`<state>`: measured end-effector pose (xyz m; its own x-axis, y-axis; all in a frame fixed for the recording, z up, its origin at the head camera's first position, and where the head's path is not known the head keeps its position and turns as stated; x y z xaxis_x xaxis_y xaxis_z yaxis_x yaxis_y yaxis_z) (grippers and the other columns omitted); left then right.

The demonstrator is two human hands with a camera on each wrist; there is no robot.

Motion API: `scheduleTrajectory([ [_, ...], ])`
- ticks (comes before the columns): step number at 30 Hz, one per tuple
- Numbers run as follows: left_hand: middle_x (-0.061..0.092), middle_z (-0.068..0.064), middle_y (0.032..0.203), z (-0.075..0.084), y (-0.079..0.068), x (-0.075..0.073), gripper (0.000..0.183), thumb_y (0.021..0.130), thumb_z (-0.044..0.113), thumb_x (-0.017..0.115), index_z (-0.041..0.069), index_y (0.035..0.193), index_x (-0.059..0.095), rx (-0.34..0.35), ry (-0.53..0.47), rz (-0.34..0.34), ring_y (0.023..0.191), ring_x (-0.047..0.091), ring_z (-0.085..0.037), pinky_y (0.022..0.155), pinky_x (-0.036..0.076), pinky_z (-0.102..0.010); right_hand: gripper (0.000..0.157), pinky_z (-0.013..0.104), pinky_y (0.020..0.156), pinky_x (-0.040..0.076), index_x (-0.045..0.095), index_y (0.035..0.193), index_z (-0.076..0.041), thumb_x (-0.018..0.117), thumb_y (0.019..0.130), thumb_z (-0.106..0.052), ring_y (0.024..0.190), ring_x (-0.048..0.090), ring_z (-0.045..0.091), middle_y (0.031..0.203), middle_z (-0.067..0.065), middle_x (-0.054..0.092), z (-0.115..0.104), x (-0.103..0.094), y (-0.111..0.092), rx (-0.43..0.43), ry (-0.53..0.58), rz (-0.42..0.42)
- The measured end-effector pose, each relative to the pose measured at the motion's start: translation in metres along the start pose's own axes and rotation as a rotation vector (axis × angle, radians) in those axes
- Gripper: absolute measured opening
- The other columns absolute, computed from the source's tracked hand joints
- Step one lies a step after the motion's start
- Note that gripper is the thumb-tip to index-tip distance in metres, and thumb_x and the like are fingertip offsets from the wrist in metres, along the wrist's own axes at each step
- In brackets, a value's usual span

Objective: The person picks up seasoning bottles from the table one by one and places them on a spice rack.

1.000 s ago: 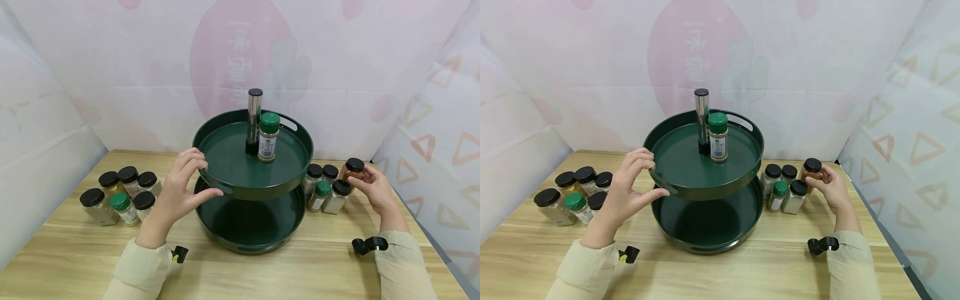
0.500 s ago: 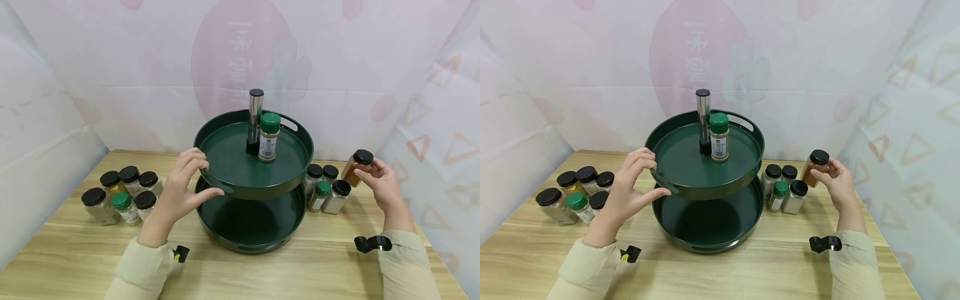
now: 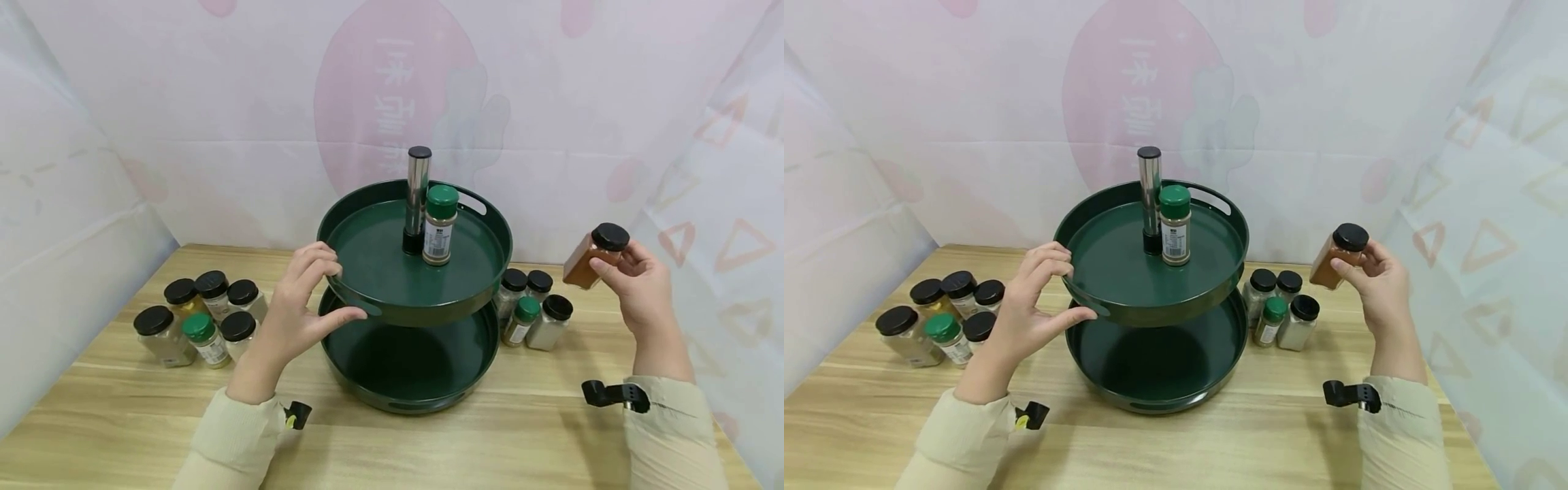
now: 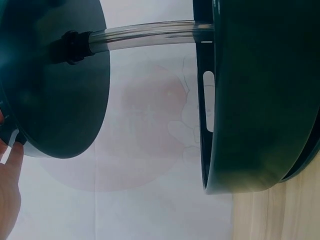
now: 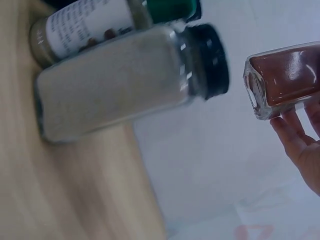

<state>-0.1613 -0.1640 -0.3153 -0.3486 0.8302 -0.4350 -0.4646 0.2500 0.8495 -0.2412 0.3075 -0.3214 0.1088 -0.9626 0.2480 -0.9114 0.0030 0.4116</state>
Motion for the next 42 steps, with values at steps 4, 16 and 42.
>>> scheduleTrajectory([
  [4,0.059,-0.02,0.112,0.0,0.0,0.001,0.059,0.083,0.053,0.071,-0.002,0.101,0.061,0.001,-0.003,0.0,0.12,0.048,-0.034,0.116,0.034,-0.021,0.045,0.015,0.086,0.055,0.064,0.127,-0.004,0.057,0.089,0.02,0.104,0.069,0.007,0.112,-0.001,0.073,-0.014,0.013,0.002,-0.028,0.001,-0.014],
  [16,0.059,-0.022,0.109,-0.001,-0.005,0.003,0.061,0.084,0.054,0.07,-0.004,0.098,0.06,0.015,-0.002,0.001,0.117,0.049,-0.035,0.115,0.035,-0.021,0.044,0.019,0.085,0.057,0.063,0.127,0.001,0.055,0.089,0.021,0.097,0.072,0.011,0.108,0.004,0.075,-0.043,0.057,0.0,-0.066,0.072,-0.089],
  [42,0.058,-0.022,0.109,-0.001,0.0,0.003,0.06,0.084,0.054,0.07,-0.004,0.097,0.06,0.031,-0.013,0.022,0.116,0.048,-0.034,0.112,0.036,-0.021,0.039,0.023,0.086,0.058,0.065,0.122,0.001,0.06,0.087,0.019,0.091,0.069,0.014,0.099,0.004,0.072,-0.068,0.142,0.009,-0.144,0.052,-0.132],
])
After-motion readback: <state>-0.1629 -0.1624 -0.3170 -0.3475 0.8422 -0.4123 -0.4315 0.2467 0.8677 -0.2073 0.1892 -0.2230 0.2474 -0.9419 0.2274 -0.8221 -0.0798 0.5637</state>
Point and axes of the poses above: each hand's wrist, its own y-axis towards the middle knuckle, its own x-axis out of the palm, z = x × y, the point moved 1 cm from there along y, towards the middle knuckle
